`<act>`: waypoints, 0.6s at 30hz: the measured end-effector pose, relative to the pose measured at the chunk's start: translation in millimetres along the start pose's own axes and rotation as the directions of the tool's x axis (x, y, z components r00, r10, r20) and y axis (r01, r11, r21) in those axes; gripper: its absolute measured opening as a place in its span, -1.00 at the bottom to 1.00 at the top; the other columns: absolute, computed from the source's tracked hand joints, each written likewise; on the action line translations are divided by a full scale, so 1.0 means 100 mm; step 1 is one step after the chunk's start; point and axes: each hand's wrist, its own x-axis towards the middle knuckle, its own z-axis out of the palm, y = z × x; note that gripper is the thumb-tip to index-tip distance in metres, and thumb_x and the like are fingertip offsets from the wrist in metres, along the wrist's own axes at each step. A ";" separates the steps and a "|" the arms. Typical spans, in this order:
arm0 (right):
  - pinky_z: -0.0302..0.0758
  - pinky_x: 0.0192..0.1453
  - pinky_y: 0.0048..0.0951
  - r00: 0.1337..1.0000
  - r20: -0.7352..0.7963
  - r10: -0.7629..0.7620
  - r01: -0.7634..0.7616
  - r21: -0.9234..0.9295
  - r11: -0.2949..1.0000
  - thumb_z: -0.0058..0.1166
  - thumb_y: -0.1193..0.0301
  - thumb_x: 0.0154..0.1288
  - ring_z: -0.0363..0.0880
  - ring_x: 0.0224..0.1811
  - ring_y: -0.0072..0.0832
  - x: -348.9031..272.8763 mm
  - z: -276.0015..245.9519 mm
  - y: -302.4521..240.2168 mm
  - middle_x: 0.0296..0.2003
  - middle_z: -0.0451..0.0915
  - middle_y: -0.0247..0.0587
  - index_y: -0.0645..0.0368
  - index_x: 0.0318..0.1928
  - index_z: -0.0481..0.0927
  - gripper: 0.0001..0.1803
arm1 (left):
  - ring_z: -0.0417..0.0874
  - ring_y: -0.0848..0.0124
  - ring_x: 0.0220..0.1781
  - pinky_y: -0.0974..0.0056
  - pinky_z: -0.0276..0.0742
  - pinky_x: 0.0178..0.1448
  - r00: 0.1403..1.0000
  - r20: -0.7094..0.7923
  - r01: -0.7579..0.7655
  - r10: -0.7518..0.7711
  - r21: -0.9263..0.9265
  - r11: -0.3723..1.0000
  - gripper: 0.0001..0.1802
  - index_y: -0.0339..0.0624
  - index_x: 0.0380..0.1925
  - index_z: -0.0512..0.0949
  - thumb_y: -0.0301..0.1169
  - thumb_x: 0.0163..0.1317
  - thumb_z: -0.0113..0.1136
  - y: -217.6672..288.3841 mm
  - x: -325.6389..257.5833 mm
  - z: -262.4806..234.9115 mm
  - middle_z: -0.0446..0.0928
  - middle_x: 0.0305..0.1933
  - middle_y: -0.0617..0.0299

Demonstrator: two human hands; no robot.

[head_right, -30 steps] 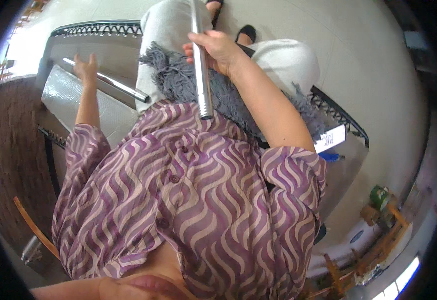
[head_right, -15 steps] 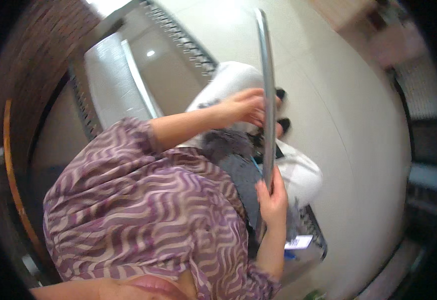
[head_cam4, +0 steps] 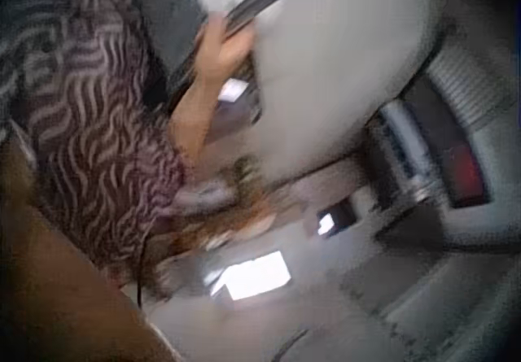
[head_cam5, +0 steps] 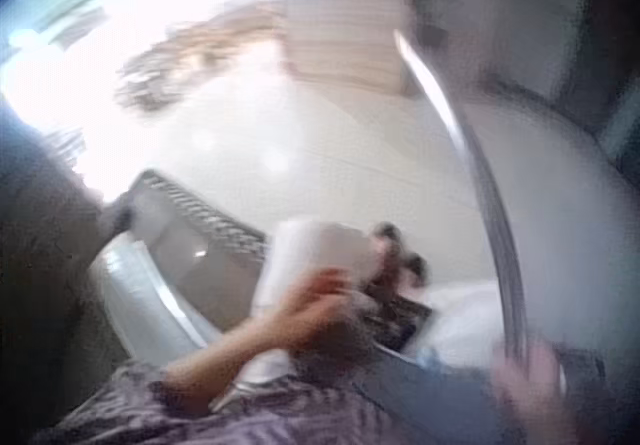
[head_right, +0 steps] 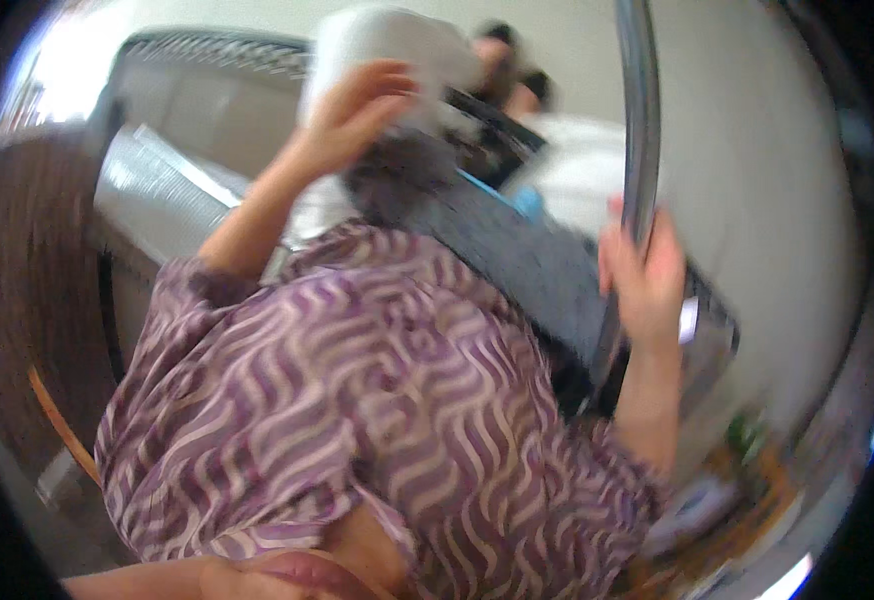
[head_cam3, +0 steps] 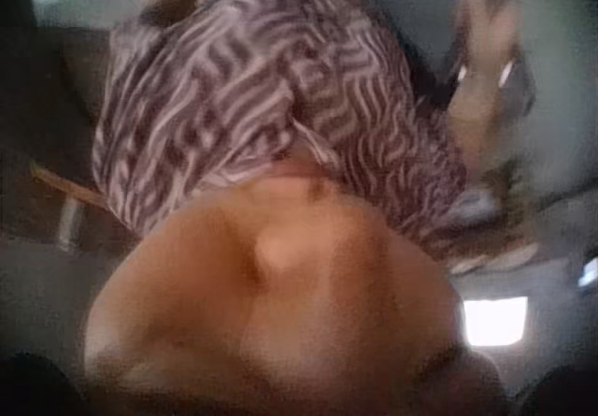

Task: The person uses a box cutter to open a bubble-wrapped package, removes a mop head and metal handle, and assembles the mop by inserting the handle into the mop head and tightening the connection.

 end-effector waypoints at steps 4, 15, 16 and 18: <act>0.27 -0.58 -0.67 0.983 -0.185 -0.006 0.030 0.123 0.992 0.01 0.46 0.18 0.28 -0.63 -0.71 -0.11 -0.32 0.01 -0.58 0.35 -0.38 0.20 -0.22 0.34 -0.82 | 0.44 0.30 0.06 0.29 0.34 0.14 0.971 0.177 0.045 -0.158 0.519 0.854 -0.56 -0.25 -0.01 0.35 -0.51 0.06 0.15 0.16 -0.33 -0.10 0.42 0.01 0.08; 0.30 -0.54 -0.71 0.940 -0.338 -0.045 0.030 -0.050 0.998 0.03 0.52 0.16 0.32 -0.58 -0.74 -0.66 -0.36 0.57 -0.48 0.46 -0.35 0.19 -0.30 0.36 -0.87 | 0.50 0.13 -0.08 0.20 0.38 0.00 0.656 0.631 -0.195 -0.415 0.673 0.714 -0.31 -0.22 -0.05 0.42 -0.16 -0.22 0.37 0.41 0.24 0.53 0.51 -0.14 0.01; 0.30 -0.55 -0.70 0.940 -0.337 -0.059 0.051 -0.032 0.998 0.03 0.53 0.15 0.34 -0.57 -0.74 -0.64 -0.34 0.59 -0.45 0.49 -0.32 0.19 -0.31 0.35 -0.87 | 0.50 0.13 -0.08 0.20 0.38 0.00 0.664 0.631 -0.205 -0.401 0.669 0.714 -0.31 -0.22 -0.05 0.42 -0.16 -0.22 0.37 0.30 0.41 0.63 0.51 -0.14 0.01; 0.31 -0.55 -0.70 0.958 -0.286 -0.028 0.026 -0.012 1.000 0.01 0.52 0.16 0.35 -0.58 -0.73 -0.58 -0.32 0.58 -0.43 0.52 -0.27 0.19 -0.32 0.34 -0.88 | 0.55 0.21 -0.18 0.24 0.40 -0.07 0.245 0.805 -0.103 -0.540 0.575 0.811 -0.42 -0.22 -0.13 0.48 -0.17 -0.18 0.35 0.02 0.57 0.79 0.56 -0.25 0.03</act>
